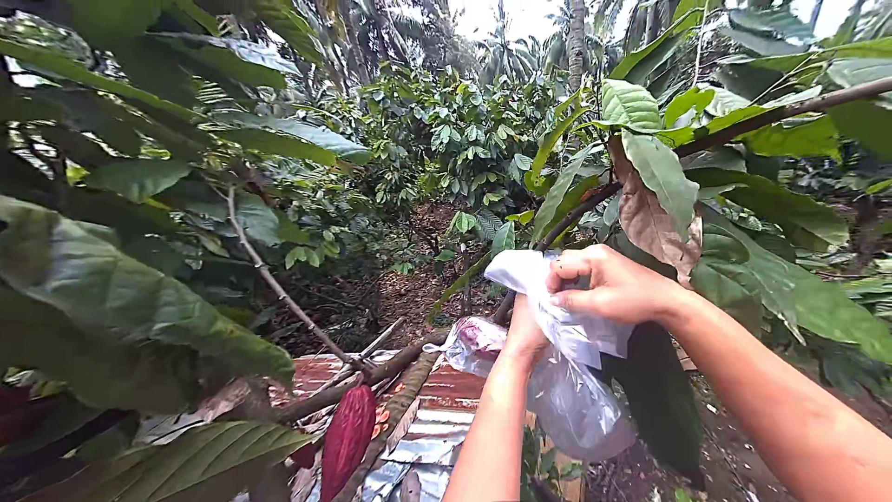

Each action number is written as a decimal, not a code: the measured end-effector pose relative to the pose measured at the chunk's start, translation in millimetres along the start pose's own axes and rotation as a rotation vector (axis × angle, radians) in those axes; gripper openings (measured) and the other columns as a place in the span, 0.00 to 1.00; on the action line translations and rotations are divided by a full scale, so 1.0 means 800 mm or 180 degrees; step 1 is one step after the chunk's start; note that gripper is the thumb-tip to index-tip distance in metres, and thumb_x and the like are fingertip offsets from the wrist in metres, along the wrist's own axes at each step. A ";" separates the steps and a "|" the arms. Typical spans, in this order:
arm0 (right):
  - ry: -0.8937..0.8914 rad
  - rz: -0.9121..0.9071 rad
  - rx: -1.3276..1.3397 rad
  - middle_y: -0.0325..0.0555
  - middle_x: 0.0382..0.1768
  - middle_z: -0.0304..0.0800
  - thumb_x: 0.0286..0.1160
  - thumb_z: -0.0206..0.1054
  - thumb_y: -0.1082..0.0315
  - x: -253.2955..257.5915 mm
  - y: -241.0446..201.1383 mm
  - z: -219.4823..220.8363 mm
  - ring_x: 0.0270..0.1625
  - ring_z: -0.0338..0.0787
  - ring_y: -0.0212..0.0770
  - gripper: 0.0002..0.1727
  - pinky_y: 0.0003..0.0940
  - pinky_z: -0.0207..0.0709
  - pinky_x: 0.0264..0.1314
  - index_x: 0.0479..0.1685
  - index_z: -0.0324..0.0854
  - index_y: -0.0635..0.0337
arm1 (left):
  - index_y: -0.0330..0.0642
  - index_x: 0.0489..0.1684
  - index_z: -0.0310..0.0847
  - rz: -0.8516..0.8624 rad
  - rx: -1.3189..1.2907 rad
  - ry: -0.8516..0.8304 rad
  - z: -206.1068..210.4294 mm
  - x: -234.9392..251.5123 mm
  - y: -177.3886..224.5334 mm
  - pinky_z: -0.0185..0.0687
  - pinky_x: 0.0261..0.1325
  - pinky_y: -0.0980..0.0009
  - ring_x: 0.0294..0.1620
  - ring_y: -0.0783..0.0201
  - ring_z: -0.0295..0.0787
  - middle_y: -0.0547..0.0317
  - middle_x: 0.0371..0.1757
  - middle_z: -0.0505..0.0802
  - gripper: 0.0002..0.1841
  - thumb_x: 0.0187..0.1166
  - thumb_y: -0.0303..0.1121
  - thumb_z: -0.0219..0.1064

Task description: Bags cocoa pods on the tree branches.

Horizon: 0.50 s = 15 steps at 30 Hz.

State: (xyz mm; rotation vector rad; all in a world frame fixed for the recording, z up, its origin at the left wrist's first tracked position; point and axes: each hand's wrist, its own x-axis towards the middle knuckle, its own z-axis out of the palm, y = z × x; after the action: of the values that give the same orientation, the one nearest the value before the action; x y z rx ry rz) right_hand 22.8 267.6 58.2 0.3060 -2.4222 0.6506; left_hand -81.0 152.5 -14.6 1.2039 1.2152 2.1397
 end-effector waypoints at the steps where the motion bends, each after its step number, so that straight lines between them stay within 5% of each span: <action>1: 0.0034 -0.0022 0.0052 0.34 0.26 0.88 0.67 0.73 0.70 0.005 0.000 0.001 0.33 0.86 0.24 0.05 0.24 0.80 0.35 0.25 0.90 0.55 | 0.39 0.53 0.74 0.0010 0.0072 0.0259 0.004 0.012 -0.006 0.84 0.48 0.79 0.40 0.81 0.85 0.69 0.36 0.87 0.11 0.77 0.18 0.57; 5: 0.1086 -0.0093 0.0525 0.40 0.25 0.87 0.73 0.66 0.77 0.010 0.019 0.003 0.25 0.83 0.26 0.05 0.21 0.80 0.30 0.31 0.86 0.65 | 0.35 0.57 0.81 -0.0081 0.0828 0.0633 -0.009 0.069 -0.027 0.87 0.49 0.65 0.43 0.66 0.89 0.54 0.42 0.91 0.15 0.72 0.20 0.72; 8: 0.1729 0.0702 -0.0225 0.50 0.29 0.84 0.84 0.60 0.74 0.005 0.050 0.005 0.27 0.83 0.41 0.07 0.39 0.81 0.32 0.40 0.82 0.66 | 0.42 0.51 0.81 -0.0809 0.0207 0.0491 -0.023 0.078 -0.014 0.83 0.34 0.72 0.28 0.70 0.83 0.59 0.33 0.88 0.08 0.79 0.25 0.69; 9: 0.1743 0.0954 -0.0615 0.55 0.32 0.85 0.85 0.59 0.74 0.003 0.064 0.011 0.31 0.85 0.48 0.08 0.47 0.81 0.36 0.41 0.82 0.68 | 0.43 0.44 0.81 -0.1110 -0.0270 0.0474 -0.026 0.079 -0.009 0.79 0.27 0.74 0.21 0.71 0.78 0.61 0.27 0.85 0.02 0.81 0.27 0.66; 11: 0.1483 0.1245 -0.1231 0.65 0.41 0.89 0.80 0.64 0.76 -0.002 0.097 0.029 0.45 0.91 0.61 0.07 0.61 0.83 0.52 0.44 0.84 0.72 | 0.44 0.33 0.78 -0.1547 -0.1088 0.0532 -0.023 0.081 -0.001 0.73 0.14 0.79 0.10 0.74 0.70 0.64 0.16 0.77 0.08 0.84 0.33 0.61; 15: 0.0281 0.0667 -0.2040 0.56 0.41 0.91 0.78 0.64 0.69 -0.016 0.116 0.060 0.51 0.91 0.58 0.09 0.56 0.83 0.52 0.36 0.89 0.64 | 0.37 0.43 0.81 -0.1681 -0.1524 0.0643 -0.030 0.084 -0.013 0.79 0.18 0.75 0.13 0.69 0.76 0.57 0.20 0.83 0.08 0.83 0.33 0.62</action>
State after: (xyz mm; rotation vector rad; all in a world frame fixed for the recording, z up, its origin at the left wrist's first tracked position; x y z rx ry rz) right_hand -24.1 322.6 -18.5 -0.2371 -2.4444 -0.0516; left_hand -138.7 192.0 2.9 0.4146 0.8858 2.0007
